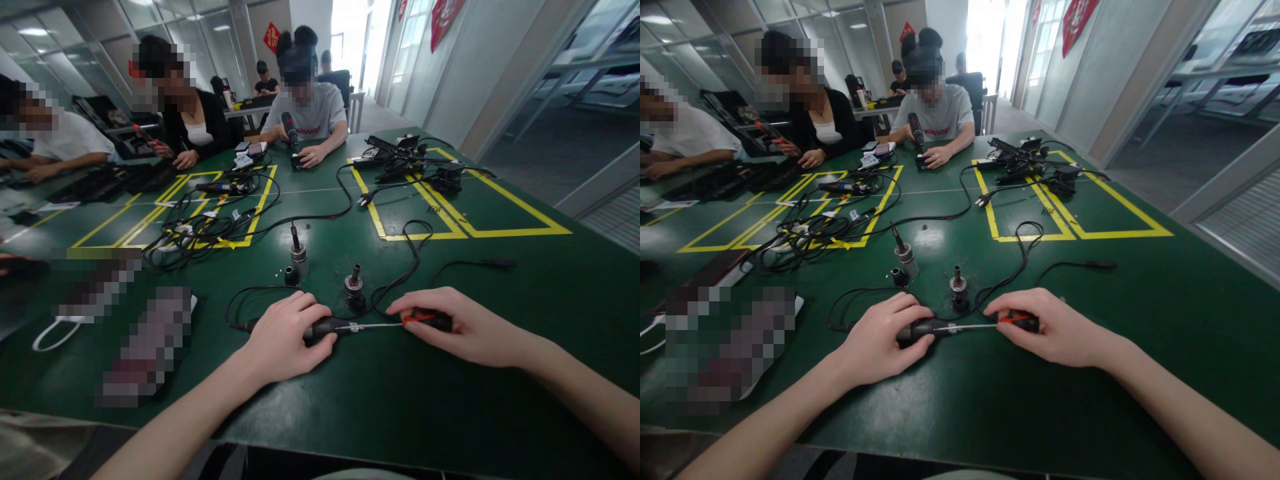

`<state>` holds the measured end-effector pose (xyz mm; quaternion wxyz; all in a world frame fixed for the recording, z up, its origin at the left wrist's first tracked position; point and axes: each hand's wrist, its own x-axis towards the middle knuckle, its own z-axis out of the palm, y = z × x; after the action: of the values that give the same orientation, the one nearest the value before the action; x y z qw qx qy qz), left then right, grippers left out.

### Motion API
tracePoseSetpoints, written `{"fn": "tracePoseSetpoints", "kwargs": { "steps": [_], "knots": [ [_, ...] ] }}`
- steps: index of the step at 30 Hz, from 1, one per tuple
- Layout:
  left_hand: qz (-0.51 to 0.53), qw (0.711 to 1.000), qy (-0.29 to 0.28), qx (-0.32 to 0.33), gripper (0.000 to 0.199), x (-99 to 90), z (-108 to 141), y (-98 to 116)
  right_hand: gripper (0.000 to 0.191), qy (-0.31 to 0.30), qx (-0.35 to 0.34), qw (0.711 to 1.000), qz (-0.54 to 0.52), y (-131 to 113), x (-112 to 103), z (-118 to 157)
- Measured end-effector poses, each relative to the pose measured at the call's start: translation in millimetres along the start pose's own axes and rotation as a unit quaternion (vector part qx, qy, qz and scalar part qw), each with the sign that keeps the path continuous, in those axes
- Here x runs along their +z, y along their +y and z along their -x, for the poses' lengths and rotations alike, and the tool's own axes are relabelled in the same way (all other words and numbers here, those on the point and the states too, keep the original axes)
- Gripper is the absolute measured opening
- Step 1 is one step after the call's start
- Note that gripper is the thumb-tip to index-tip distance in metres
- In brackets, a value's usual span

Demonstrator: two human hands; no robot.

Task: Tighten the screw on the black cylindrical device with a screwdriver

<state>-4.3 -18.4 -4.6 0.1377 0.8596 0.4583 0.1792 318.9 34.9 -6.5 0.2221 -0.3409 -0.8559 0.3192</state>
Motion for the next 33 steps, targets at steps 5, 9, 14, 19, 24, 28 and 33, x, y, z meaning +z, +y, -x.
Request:
{"fn": "tracePoseSetpoints", "kwargs": {
  "steps": [5, 9, 14, 19, 24, 28, 33],
  "knots": [
    [0.0, 1.0, 0.007, 0.005, 0.02, 0.7, -1, -1, 0.041, -0.017, 0.019, 0.999, -0.034, 2, 3, 1],
    [-0.001, 1.0, 0.008, 0.003, 0.02, 1.2, 0, -1, 0.039, -0.009, 0.037, 0.997, -0.061, -7, -2, -2],
    [-0.003, 1.0, 0.006, 0.003, 0.02, 0.8, 0, -1, 0.038, 0.003, 0.053, 0.996, -0.077, -10, -7, -3],
    [-0.002, 1.0, 0.007, 0.002, 0.019, 1.0, 0, 0, 0.028, -0.003, 0.043, 0.995, -0.088, -8, -10, -5],
    [-0.004, 1.0, 0.007, 0.002, 0.018, 1.0, -1, 0, 0.023, 0.003, 0.029, 0.996, -0.09, -9, -9, -6],
    [-0.003, 1.0, 0.009, 0.002, 0.019, 0.8, -1, 0, 0.032, -0.005, 0.045, 0.997, -0.066, -9, -6, -6],
    [-0.003, 1.0, 0.005, 0.0, 0.018, 0.5, -1, 0, 0.056, -0.015, 0.07, 0.995, -0.064, -10, -5, -7]
  ]
}}
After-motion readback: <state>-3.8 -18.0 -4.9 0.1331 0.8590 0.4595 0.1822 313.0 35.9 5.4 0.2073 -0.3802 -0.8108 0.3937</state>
